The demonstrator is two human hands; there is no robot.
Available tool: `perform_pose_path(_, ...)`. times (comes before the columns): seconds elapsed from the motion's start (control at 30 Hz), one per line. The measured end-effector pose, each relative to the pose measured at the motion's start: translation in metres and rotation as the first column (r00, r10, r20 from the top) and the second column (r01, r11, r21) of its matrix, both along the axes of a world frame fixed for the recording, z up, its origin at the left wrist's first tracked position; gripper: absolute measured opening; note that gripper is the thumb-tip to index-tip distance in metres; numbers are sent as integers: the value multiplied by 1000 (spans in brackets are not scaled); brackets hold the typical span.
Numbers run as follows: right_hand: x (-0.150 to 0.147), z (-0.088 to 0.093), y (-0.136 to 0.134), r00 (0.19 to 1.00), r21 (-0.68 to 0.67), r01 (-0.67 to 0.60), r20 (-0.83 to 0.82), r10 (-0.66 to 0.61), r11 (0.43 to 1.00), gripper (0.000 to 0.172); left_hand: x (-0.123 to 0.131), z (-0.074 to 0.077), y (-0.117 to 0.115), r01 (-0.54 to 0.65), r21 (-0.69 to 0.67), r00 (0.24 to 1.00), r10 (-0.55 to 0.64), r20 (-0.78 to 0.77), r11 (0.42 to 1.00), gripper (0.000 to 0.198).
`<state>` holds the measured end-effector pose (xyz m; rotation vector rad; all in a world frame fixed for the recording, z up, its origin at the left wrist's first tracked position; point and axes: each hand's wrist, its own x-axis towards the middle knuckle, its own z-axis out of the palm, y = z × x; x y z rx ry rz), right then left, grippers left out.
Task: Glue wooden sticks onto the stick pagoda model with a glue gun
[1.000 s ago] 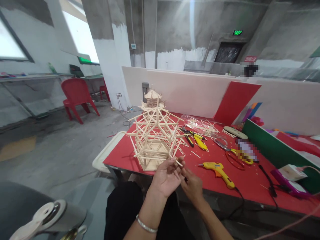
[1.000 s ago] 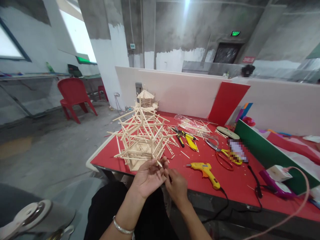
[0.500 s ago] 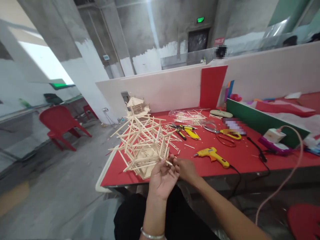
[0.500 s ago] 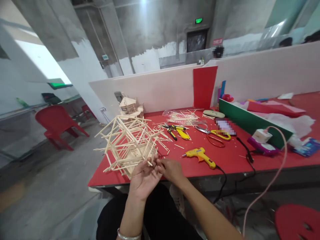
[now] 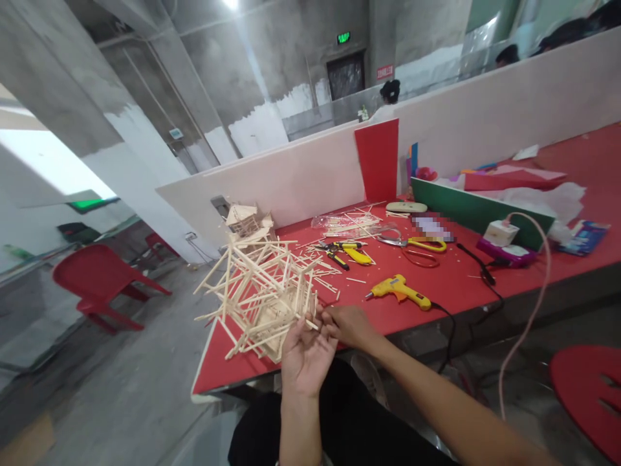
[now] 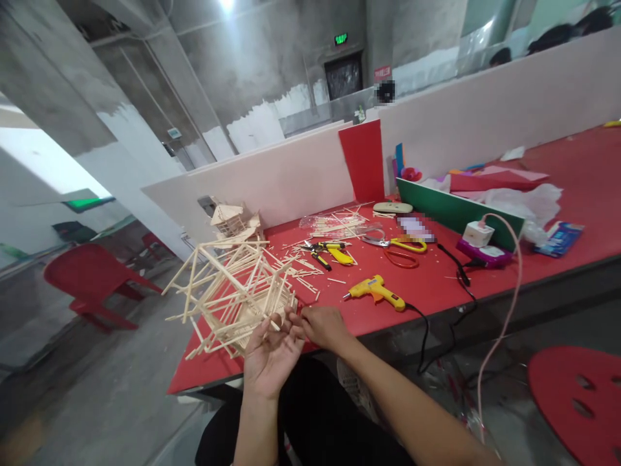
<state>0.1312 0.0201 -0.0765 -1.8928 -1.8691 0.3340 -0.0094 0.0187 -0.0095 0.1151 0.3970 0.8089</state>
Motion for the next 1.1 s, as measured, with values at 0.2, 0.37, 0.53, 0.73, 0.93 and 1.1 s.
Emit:
perform_pose_path(0.2,0,-1,0,1000,26,-2,-3,2,1000,31,0,1,0,5,-17,1000,-5,17,1000,16)
perform_pose_path(0.37,1,-1,-1,1000,38,-16,0,16,999,31,0,0,0,9,-4,1000,-9,5,1000,16)
perform_pose_path(0.53,1,-2,-1,1000,43,-11,5,11,999,30,0,-1,-1,-5,-15,1000,5,12,1000,15)
perform_pose_path(0.73,1,-4,-1,1000,73,-16,-18,17,997,29,-2,-3,0,9,23,1000,-9,-13,1000,17)
perform_pose_path(0.93,1,-8,-1,996,149,-14,-81,26,989,24,1,-1,-1,-30,-5,999,30,-27,1000,19)
perform_pose_path(1.1,3,-9,-6,980,288,44,-201,15,957,17,0,-1,-2,-30,-40,1000,30,-3,999,19)
